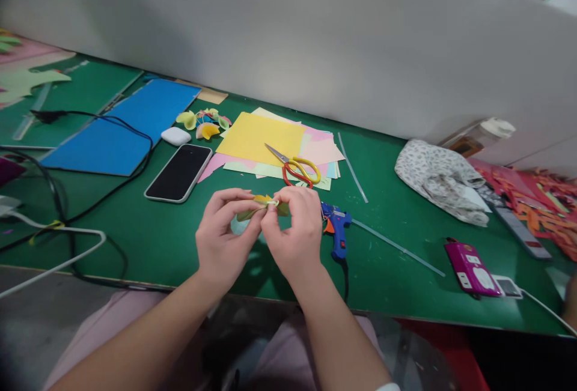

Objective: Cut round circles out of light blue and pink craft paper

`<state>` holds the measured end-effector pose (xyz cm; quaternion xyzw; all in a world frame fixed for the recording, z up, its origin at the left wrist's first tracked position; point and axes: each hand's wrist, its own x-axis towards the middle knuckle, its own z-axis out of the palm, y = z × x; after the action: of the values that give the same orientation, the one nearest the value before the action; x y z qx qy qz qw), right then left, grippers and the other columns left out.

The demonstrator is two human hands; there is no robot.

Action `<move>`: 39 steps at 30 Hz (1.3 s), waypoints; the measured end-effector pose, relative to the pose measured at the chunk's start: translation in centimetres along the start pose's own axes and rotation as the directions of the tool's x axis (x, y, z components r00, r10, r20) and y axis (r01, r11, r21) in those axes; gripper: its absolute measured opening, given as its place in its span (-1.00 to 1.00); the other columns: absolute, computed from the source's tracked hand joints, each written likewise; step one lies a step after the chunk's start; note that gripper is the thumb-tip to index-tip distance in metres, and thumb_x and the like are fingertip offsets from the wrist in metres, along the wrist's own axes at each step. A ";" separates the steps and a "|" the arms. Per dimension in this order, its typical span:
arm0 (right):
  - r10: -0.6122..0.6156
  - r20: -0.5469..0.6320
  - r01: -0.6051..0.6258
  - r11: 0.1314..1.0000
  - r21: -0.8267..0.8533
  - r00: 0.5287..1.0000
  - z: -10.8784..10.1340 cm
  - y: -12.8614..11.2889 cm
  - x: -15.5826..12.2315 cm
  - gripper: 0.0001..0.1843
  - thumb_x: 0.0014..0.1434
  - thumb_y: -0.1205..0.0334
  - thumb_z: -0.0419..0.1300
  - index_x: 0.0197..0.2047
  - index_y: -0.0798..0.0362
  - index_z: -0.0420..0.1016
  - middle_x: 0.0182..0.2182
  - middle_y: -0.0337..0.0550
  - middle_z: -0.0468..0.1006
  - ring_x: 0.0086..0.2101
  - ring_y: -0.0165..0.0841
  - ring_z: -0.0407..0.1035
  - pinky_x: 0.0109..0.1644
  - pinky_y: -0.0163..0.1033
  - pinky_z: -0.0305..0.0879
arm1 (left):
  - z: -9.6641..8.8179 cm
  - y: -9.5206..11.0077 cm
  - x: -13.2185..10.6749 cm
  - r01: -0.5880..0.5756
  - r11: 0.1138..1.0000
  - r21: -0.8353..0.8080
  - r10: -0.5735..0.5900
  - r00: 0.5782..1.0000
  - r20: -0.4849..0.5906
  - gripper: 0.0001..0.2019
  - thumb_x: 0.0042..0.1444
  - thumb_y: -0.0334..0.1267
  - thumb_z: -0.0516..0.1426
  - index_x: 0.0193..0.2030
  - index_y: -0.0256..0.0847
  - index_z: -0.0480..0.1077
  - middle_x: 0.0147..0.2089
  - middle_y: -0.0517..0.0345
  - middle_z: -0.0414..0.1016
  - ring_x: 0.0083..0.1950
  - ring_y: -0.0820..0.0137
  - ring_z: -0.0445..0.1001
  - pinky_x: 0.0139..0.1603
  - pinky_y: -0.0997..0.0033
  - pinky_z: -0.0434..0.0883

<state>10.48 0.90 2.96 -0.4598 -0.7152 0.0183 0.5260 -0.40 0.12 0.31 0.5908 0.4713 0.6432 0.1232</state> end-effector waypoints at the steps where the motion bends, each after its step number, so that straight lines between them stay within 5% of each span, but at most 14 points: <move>1: 0.005 0.004 -0.005 1.000 0.006 1.000 0.0 0.0 0.0 -0.88 0.07 0.44 0.08 -0.37 0.02 0.29 -0.39 -0.16 0.45 -0.28 -0.27 0.35 -0.16 -0.11 0.31 | 0.0 0.0 0.0 0.009 1.000 -0.006 -0.009 1.000 0.002 -0.95 0.02 -0.38 0.23 -0.36 -0.17 0.46 -0.23 0.16 0.37 -0.17 0.44 0.44 -0.10 0.37 0.46; 26: 0.045 0.028 -0.046 0.998 0.034 0.999 -0.2 -0.1 -0.1 -0.88 0.07 0.41 0.09 -0.35 -0.01 0.29 -0.37 -0.17 0.44 -0.26 -0.25 0.36 -0.14 -0.06 0.32 | -0.1 0.2 0.1 0.002 1.000 0.022 -0.001 1.000 -0.012 -0.95 0.01 -0.38 0.23 -0.36 -0.16 0.46 -0.24 0.16 0.37 -0.17 0.43 0.45 -0.12 0.36 0.47; 31: 0.103 -0.032 -0.092 0.964 0.248 0.994 -1.1 0.3 -0.1 -0.86 0.10 0.41 0.08 -0.27 0.01 0.38 -0.25 -0.10 0.47 -0.16 -0.22 0.38 -0.02 0.05 0.31 | -0.5 -0.3 0.7 0.119 0.991 -0.066 -0.120 0.992 -0.023 -0.97 0.05 -0.36 0.20 -0.36 -0.16 0.46 -0.23 0.15 0.40 -0.15 0.43 0.43 -0.13 0.39 0.44; 35: 0.204 -0.126 -0.145 0.918 0.370 0.971 -1.6 1.2 0.2 -0.83 0.12 0.44 0.07 -0.39 0.00 0.41 -0.38 -0.19 0.47 -0.29 -0.29 0.41 -0.16 -0.05 0.38 | -0.6 -0.8 1.1 0.261 0.943 -0.209 -0.273 0.961 -0.033 -0.98 0.05 -0.30 0.21 -0.38 -0.16 0.46 -0.24 0.15 0.41 -0.16 0.41 0.42 -0.14 0.38 0.41; 39: 0.373 0.038 -0.334 0.774 0.538 0.927 -1.4 1.9 0.3 -0.87 0.15 0.37 0.11 -0.33 0.01 0.47 -0.46 -0.23 0.49 -0.42 -0.37 0.42 -0.33 -0.19 0.39 | -0.5 -1.1 1.1 0.329 0.898 -0.292 -0.347 0.938 -0.013 -0.96 0.04 -0.27 0.21 -0.38 -0.16 0.46 -0.24 0.15 0.40 -0.18 0.42 0.41 -0.16 0.39 0.39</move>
<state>12.81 1.58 2.89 -0.4211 -0.5630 0.2993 0.6450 -1.60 1.28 0.25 0.4550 0.4727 0.6918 0.3014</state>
